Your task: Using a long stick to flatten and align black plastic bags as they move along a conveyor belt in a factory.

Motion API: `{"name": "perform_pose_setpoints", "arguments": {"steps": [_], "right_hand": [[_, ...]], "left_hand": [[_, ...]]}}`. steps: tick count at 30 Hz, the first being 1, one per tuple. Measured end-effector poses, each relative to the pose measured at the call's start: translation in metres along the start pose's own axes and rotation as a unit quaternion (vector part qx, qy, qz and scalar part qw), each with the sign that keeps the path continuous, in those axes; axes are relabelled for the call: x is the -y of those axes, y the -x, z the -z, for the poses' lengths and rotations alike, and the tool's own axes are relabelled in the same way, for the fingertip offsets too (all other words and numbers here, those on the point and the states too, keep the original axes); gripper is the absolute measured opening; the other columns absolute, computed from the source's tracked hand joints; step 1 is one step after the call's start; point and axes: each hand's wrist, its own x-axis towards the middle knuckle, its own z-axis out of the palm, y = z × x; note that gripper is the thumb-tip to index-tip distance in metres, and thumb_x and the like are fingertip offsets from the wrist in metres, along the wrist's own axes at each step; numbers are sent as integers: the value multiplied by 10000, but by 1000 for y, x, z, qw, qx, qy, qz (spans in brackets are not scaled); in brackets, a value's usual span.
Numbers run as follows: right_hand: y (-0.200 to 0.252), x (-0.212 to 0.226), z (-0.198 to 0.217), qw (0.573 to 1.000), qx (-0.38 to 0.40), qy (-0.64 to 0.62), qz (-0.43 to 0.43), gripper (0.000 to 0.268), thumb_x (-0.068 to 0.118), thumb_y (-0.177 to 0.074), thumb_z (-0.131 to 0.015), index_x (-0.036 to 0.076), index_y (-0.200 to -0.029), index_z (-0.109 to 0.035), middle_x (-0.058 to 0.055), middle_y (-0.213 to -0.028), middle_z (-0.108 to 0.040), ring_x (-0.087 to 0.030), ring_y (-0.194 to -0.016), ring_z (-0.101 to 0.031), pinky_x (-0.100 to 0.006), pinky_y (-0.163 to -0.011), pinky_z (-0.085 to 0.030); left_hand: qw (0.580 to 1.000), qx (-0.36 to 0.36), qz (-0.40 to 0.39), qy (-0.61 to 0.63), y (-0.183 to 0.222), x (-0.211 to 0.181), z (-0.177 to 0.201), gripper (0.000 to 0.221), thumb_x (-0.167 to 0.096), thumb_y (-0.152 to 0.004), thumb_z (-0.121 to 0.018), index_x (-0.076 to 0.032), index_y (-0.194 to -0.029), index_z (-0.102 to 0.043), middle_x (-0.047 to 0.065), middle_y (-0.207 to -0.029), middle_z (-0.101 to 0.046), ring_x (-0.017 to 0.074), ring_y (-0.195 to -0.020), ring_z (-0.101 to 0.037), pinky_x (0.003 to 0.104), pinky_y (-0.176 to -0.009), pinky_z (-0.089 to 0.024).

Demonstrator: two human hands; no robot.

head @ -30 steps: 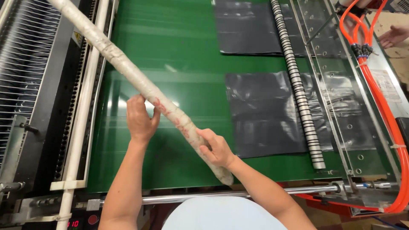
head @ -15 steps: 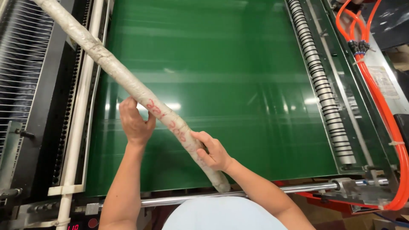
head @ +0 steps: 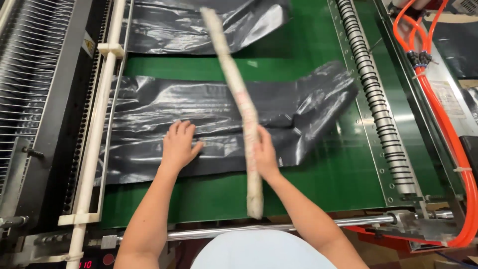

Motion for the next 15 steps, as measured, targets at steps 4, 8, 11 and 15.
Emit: {"name": "perform_pose_setpoints", "arguments": {"steps": [4, 8, 11, 15], "right_hand": [[-23, -80, 36, 990, -141, -28, -9, 459, 68, -1019, -448, 10, -1470, -388, -230, -1402, -497, -324, -1294, -509, -472, -1117, -376], [-30, -84, 56, 969, -235, -18, -76, 443, 127, -1043, -457, 100, -1481, -392, -118, -955, -580, -162, -762, -580, -329, -747, -512], [-28, -68, 57, 970, -230, -14, -74, 444, 131, -1040, -468, 103, -1479, -404, -139, -949, -595, -173, -760, -599, -342, -739, -512], [-26, -36, 62, 971, -187, 76, -124, 466, 195, -1047, -458, 159, -1505, -382, -198, -1134, -615, -329, -1005, -660, -470, -890, -514]], "left_hand": [[988, 153, 3, -15, 2, 0, -15, 464, -489, -841, -689, -257, -1239, -628, -22, -1330, -552, 272, -1377, -435, 547, -1014, -499], [981, 194, 4, -19, -2, -4, -15, 350, -502, -862, -661, -275, -1127, -682, -28, -1190, -599, 242, -1297, -507, 484, -912, -559], [980, 201, -5, -14, -3, -7, -12, 355, -498, -842, -680, -265, -1111, -681, -27, -1156, -592, 234, -1260, -514, 467, -876, -573], [975, 218, -33, -4, -3, -11, -13, 369, -464, -800, -737, -202, -1052, -671, 11, -1105, -572, 260, -1250, -503, 469, -862, -575]]}}
